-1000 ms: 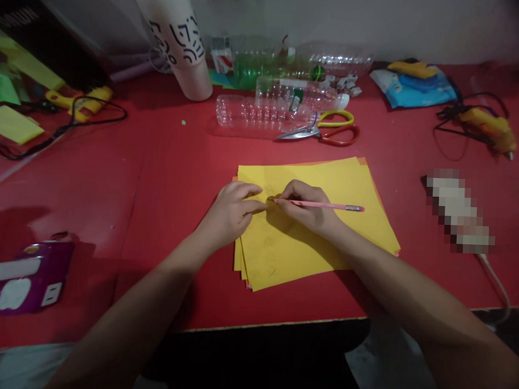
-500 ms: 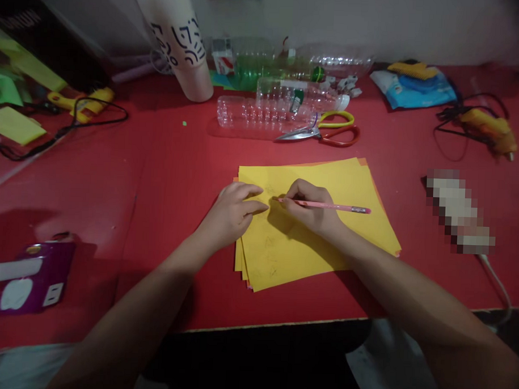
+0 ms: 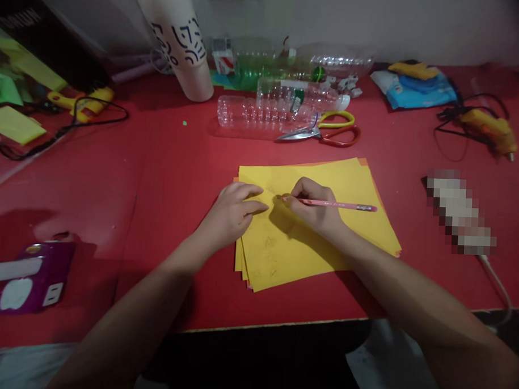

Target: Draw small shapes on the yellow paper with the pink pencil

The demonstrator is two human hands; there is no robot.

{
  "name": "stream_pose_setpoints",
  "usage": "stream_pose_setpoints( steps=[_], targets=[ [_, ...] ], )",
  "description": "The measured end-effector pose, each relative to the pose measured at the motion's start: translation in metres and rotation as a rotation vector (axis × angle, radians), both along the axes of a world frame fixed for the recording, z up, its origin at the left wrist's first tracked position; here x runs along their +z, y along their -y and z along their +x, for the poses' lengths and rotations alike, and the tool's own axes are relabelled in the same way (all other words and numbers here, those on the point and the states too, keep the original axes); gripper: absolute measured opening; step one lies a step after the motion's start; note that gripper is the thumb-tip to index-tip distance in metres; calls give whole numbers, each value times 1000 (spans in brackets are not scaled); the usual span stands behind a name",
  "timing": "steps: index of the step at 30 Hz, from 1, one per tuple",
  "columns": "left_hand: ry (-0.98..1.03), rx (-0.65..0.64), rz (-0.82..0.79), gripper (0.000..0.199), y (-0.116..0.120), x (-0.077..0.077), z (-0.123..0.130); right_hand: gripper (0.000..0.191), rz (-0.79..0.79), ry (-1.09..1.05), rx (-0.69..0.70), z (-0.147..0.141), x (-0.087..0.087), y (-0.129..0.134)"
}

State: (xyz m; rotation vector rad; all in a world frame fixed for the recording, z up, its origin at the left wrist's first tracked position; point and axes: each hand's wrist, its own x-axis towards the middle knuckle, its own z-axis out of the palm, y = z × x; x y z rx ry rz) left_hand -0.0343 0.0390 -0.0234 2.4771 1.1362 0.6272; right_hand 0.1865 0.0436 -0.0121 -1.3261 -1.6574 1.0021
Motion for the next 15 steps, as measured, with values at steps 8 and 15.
stream_pose_setpoints(
  steps=[8, 15],
  targets=[
    [-5, 4, 10, 40, 0, 0, 0, 16, 3, -2, 8, 0, -1, 0],
    [-14, -7, 3, 38, 0, 2, 0, 16, 43, 1, 73, 2, -4, 1]
  ],
)
